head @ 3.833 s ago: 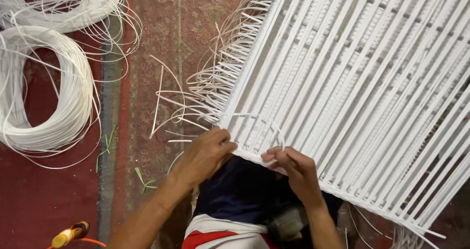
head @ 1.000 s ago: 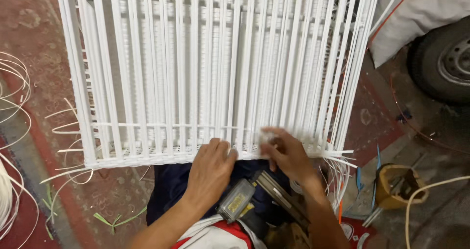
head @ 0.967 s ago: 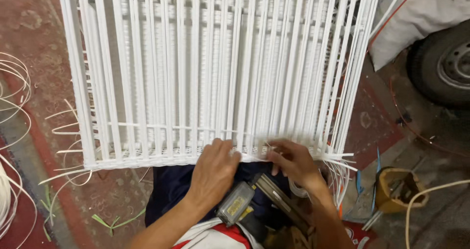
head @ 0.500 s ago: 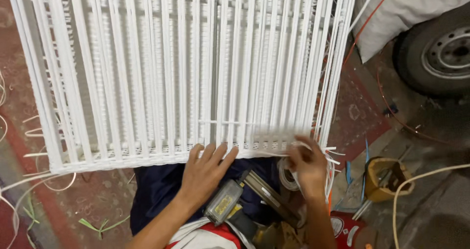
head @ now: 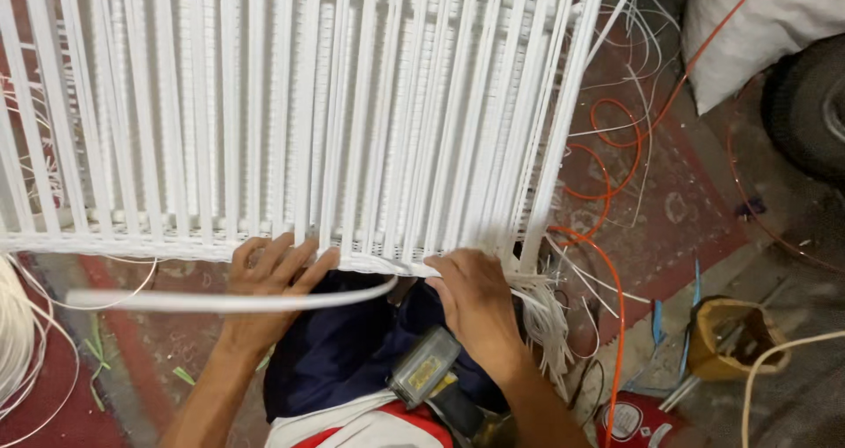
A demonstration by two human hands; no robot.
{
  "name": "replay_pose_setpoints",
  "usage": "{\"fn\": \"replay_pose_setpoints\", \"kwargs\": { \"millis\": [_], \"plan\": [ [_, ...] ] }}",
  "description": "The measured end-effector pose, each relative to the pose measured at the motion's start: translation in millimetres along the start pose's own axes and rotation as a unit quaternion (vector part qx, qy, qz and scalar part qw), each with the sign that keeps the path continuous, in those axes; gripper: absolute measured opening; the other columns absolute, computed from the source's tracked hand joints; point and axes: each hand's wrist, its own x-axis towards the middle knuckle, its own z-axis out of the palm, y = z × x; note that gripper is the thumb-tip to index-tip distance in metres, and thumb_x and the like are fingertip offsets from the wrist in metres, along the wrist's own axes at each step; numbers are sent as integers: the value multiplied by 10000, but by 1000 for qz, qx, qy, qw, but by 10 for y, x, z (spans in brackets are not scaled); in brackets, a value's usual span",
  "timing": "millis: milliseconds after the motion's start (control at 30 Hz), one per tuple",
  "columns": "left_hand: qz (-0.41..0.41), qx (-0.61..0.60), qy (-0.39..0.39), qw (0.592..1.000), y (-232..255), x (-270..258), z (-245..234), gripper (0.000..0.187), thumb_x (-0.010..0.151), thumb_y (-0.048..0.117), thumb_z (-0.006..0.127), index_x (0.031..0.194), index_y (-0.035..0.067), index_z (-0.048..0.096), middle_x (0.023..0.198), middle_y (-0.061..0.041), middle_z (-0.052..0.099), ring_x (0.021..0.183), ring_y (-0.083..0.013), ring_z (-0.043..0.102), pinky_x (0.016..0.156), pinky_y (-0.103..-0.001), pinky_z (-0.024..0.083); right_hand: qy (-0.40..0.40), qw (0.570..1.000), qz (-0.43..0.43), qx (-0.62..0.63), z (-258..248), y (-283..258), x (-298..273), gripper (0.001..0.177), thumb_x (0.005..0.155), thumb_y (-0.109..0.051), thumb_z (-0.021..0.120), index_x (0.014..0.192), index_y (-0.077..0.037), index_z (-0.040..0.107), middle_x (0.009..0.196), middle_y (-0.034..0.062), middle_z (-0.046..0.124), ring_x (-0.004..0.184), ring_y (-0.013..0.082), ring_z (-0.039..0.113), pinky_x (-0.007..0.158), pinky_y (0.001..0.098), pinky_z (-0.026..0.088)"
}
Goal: The person weaves white plastic straps through a white slatted frame, threading the material back and forth by hand. They use a staple gun to secure the straps at intervals and trim excess material with scissors.
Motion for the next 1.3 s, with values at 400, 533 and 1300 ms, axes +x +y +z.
{"fn": "replay_pose_setpoints", "kwargs": {
  "millis": [400,533,1300],
  "plan": [
    [-43,-228,-135,963,224,381,130,316,837,41,636,1128,156,679,1021,-62,653,835,-328,535,691,-472,416,-25,993,24,110,-6,-437,362,280,997,-72,610,1272,-32,579,1123,126,641,955,318,641,798,448,526],
    [-191,-114,-103,970,357,284,409,192,950,254,685,797,138,685,719,-5,566,748,-264,548,706,-388,447,-27,997,60,40,363,-210,749,229,1064,-148,500,1225,-137,663,887,94,603,756,359,681,608,483,545],
    [-29,-201,-77,976,809,721,365,112,967,107,575,909,121,669,975,-118,593,849,-325,602,644,-387,474,-40,887,355,294,-311,327,106,324,930,-232,705,1214,-76,698,500,119,695,447,200,657,555,304,570]
  ]
}}
